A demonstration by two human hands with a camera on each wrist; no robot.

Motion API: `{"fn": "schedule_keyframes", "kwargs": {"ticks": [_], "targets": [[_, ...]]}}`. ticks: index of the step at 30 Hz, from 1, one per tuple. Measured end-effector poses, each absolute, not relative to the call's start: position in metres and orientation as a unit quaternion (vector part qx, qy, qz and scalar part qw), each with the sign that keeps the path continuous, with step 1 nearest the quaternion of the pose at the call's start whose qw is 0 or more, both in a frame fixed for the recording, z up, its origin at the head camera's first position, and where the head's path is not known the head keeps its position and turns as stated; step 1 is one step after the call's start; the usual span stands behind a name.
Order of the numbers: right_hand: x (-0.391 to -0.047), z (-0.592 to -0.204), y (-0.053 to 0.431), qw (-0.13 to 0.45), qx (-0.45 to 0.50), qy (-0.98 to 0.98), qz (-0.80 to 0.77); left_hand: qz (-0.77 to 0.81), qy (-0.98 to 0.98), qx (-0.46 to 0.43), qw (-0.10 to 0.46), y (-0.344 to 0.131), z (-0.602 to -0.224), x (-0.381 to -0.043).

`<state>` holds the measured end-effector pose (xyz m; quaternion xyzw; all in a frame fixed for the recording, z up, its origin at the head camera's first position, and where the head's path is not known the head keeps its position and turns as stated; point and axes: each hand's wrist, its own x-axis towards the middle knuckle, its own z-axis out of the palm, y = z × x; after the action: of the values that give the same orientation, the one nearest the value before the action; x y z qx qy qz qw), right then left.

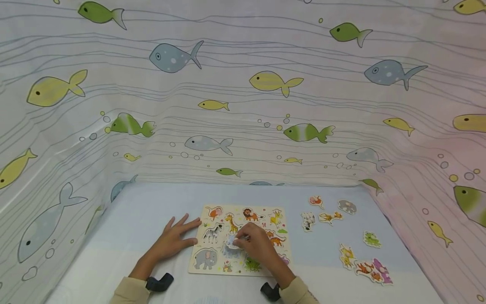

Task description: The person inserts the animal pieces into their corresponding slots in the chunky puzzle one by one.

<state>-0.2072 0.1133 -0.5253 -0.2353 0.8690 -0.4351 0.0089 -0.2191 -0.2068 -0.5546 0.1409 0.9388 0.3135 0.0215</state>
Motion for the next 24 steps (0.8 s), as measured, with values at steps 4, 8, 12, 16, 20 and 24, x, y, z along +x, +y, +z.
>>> {"fn": "schedule_keyframes", "kwargs": {"ticks": [4, 8, 12, 16, 20, 24], "targets": [[-0.207, -0.525, 0.111, 0.009, -0.238, 0.871, -0.430, 0.312, 0.939, 0.141, 0.020, -0.207, -0.556, -0.220], [-0.205, -0.528, 0.109, -0.001, -0.246, 0.871, -0.425, 0.312, 0.939, 0.141, 0.020, -0.206, -0.555, -0.220], [-0.206, -0.533, 0.107, -0.009, -0.248, 0.871, -0.423, 0.313, 0.939, 0.142, 0.020, -0.206, -0.553, -0.219], [-0.207, -0.538, 0.104, -0.010, -0.250, 0.872, -0.421, 0.313, 0.939, 0.141, 0.020, -0.207, -0.552, -0.219], [-0.207, -0.542, 0.102, -0.009, -0.250, 0.871, -0.423, 0.312, 0.939, 0.142, 0.024, -0.207, -0.552, -0.219], [-0.206, -0.544, 0.099, -0.012, -0.252, 0.874, -0.416, 0.309, 0.940, 0.142, 0.025, -0.206, -0.553, -0.219]]}}
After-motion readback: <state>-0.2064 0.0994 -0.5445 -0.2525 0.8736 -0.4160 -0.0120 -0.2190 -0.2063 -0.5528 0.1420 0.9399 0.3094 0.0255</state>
